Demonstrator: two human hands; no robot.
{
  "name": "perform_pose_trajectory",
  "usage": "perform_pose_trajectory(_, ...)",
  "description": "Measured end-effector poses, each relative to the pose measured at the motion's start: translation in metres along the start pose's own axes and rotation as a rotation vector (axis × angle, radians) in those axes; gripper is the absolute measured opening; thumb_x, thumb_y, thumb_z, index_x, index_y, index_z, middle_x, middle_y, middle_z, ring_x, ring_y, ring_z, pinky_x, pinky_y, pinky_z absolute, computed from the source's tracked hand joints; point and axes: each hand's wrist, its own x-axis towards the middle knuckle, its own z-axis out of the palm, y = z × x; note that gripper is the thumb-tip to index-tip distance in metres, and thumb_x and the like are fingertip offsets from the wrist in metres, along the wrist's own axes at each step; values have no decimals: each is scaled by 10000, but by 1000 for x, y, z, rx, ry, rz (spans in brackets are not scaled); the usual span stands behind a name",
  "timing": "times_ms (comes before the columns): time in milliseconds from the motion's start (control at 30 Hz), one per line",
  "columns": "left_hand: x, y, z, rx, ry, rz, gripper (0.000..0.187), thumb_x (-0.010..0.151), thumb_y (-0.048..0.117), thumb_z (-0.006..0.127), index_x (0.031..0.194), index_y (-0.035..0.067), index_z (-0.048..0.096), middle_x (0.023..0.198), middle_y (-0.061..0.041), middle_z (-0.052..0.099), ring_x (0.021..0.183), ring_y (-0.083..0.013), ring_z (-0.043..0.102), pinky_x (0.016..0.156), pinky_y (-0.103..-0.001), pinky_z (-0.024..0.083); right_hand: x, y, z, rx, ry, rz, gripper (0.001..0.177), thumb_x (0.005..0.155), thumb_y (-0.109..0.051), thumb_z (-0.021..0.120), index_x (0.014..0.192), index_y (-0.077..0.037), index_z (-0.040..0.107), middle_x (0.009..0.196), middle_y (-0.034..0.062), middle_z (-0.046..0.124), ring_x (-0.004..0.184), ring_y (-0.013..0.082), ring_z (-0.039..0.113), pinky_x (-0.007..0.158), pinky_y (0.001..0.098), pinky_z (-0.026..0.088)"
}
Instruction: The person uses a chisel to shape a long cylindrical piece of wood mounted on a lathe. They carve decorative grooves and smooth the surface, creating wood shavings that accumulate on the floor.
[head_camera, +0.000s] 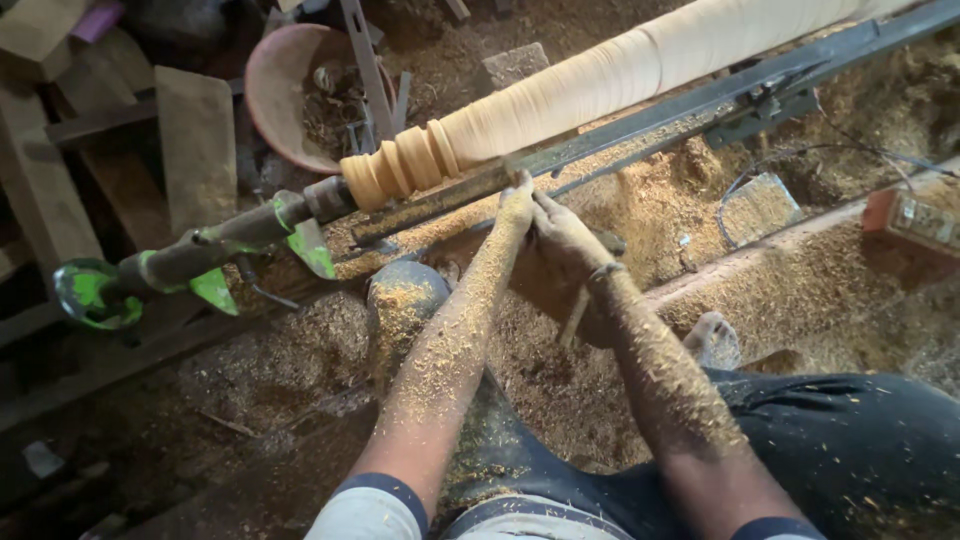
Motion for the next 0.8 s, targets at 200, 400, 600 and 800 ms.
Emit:
perform_pose_trajectory(200,-5,5,15,-105,73,-52,580,1001,492,606,1002,-75,730,925,-155,736,863,-229,661,779,-386,527,14,-5,-43,-166,-223,40,440,1140,-194,441,1531,-2,508,1244,114,671,1109,142,625,983,287,531)
perform_pose_trajectory(400,1,-7,-3,-110,52,-103,587,996,498,610,1009,-78,723,923,-149,733,843,-218,660,765,-382,532,-13,9,18,623,137,282,498,1113,-224,473,1590,-104,400,1298,91,646,1079,159,643,940,309,566)
perform_pose_trajectory(600,15,0,-56,-137,-210,-141,478,945,436,669,1020,-27,762,890,-112,724,783,-229,634,722,-383,506,5,23,71,-448,457,95,519,1120,-347,373,1618,-200,385,1212,233,718,1015,293,694,870,381,565)
perform_pose_trajectory(800,6,10,-40,122,-197,-166,668,987,575,591,1024,-73,753,916,-173,754,869,-267,674,835,-399,525,-8,20,70,-233,496,100,539,1059,-391,416,1558,-189,400,1211,208,703,1033,271,705,880,375,549)
